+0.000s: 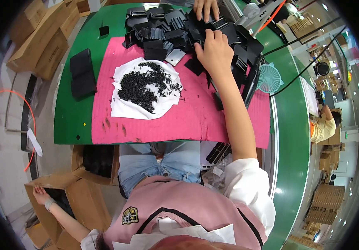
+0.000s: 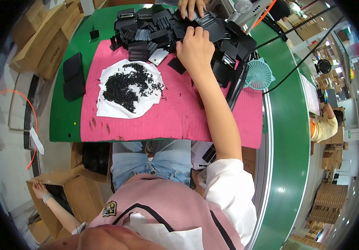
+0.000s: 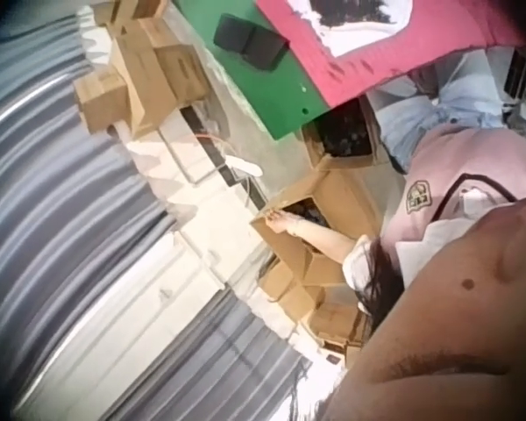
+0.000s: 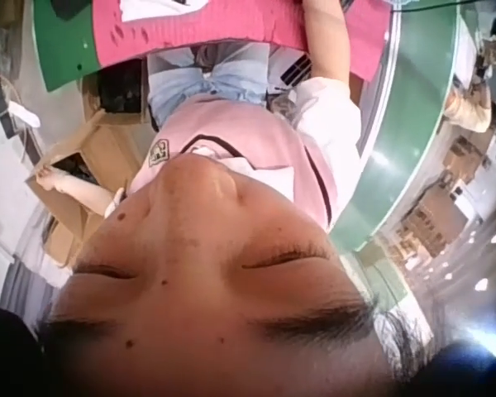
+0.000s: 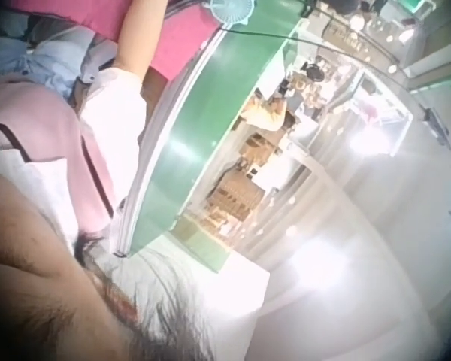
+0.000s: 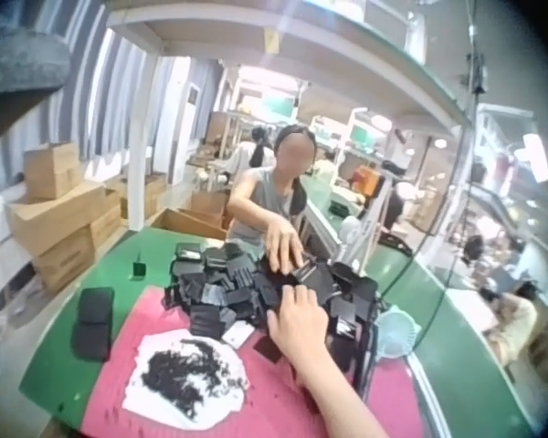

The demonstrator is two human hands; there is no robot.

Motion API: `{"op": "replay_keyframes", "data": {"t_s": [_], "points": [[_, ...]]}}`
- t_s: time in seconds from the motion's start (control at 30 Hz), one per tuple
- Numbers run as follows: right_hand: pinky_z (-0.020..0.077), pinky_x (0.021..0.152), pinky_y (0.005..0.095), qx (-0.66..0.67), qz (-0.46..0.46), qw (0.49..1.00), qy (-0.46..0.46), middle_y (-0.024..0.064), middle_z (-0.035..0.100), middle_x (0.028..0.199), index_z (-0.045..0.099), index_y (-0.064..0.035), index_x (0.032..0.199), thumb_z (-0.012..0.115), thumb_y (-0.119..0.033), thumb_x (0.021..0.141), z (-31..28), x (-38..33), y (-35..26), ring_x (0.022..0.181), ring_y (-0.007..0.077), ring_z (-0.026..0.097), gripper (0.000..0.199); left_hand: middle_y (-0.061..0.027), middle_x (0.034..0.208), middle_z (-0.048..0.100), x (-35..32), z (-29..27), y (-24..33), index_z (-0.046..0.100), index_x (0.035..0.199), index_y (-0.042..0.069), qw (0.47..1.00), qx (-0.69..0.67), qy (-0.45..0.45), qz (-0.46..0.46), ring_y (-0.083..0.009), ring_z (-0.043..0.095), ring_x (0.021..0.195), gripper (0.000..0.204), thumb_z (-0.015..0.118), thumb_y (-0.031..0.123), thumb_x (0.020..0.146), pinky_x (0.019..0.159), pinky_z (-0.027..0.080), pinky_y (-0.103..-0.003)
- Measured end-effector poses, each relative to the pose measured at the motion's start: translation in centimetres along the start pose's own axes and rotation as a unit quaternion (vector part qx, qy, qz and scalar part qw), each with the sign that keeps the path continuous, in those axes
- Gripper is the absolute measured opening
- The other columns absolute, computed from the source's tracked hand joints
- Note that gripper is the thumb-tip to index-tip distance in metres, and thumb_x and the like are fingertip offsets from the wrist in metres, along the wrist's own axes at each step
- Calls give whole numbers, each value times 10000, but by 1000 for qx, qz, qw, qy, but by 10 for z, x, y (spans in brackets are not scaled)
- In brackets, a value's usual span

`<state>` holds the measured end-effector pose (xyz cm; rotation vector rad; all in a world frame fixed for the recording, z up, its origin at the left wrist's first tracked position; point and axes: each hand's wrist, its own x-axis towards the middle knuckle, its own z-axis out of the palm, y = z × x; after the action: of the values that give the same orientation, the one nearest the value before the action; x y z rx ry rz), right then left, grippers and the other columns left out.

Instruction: Assembling small plastic parts by attaching clips and driving screws using an electric screwdriver.

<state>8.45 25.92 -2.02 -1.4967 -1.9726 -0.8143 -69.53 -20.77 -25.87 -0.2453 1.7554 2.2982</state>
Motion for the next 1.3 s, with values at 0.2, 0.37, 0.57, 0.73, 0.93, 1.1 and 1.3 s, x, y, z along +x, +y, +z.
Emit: {"op": "replay_keyframes", "data": {"t_s": [0.2, 0.37, 0.57, 0.73, 0.93, 1.1, 1.3], "points": [[495, 672, 415, -70, 88, 992, 56, 108, 539, 940, 546, -38, 977, 744, -290, 656, -2, 18, 30, 931, 266, 560, 453, -57, 1039, 606, -129, 205, 5, 574, 1176, 0, 973, 16, -219, 73, -156, 567, 958, 314, 535, 193, 932, 861, 447, -279], [471, 852, 460, 47, 210, 962, -170, 126, 588, 1176, 561, -148, 1129, 763, -354, 613, 45, 26, 90, 1050, 311, 584, 591, -71, 914, 590, -232, 327, -7, 592, 1101, -29, 927, -84, -362, 51, -143, 539, 817, 242, 536, 136, 934, 756, 446, -284], [502, 706, 423, -73, 118, 989, -56, 105, 644, 930, 579, -101, 1059, 774, -339, 567, 28, 29, 83, 875, 297, 619, 580, -56, 827, 579, -422, 409, -10, 603, 1022, -43, 847, -76, -526, 23, -130, 550, 740, 192, 541, 113, 929, 659, 448, -266], [495, 650, 392, 19, 29, 993, 110, 105, 617, 868, 577, -55, 1027, 731, -318, 582, -37, 23, 15, 809, 289, 593, 539, -140, 1148, 588, -529, 431, -19, 461, 1276, -10, 681, 71, -729, -25, -179, 603, 1023, 434, 477, 301, 974, 807, 482, -271], [503, 709, 386, 247, -48, 966, -50, 128, 591, 986, 541, -42, 1119, 788, -301, 596, -88, -36, -49, 851, 296, 579, 635, -51, 1107, 594, -594, 439, -41, 420, 1286, 35, 658, 25, -740, -139, -99, 572, 978, 427, 544, 282, 959, 798, 471, -245], [502, 760, 341, 468, 38, 883, 19, 148, 583, 1140, 450, -19, 1286, 847, -203, 598, -116, -28, -24, 935, 255, 613, 815, -28, 1001, 625, -567, 441, -52, 513, 1206, 14, 567, 165, -790, -162, -78, 588, 893, 331, 553, 182, 924, 769, 466, -227], [481, 655, 255, 677, 99, 725, 82, 109, 616, 1011, 417, -11, 1283, 773, -73, 668, -142, -29, -50, 817, 144, 622, 713, -33, 985, 620, -589, 436, -44, 542, 1194, -16, 415, 363, -834, -21, -80, 559, 900, 336, 594, 124, 893, 790, 448, -233]]}}
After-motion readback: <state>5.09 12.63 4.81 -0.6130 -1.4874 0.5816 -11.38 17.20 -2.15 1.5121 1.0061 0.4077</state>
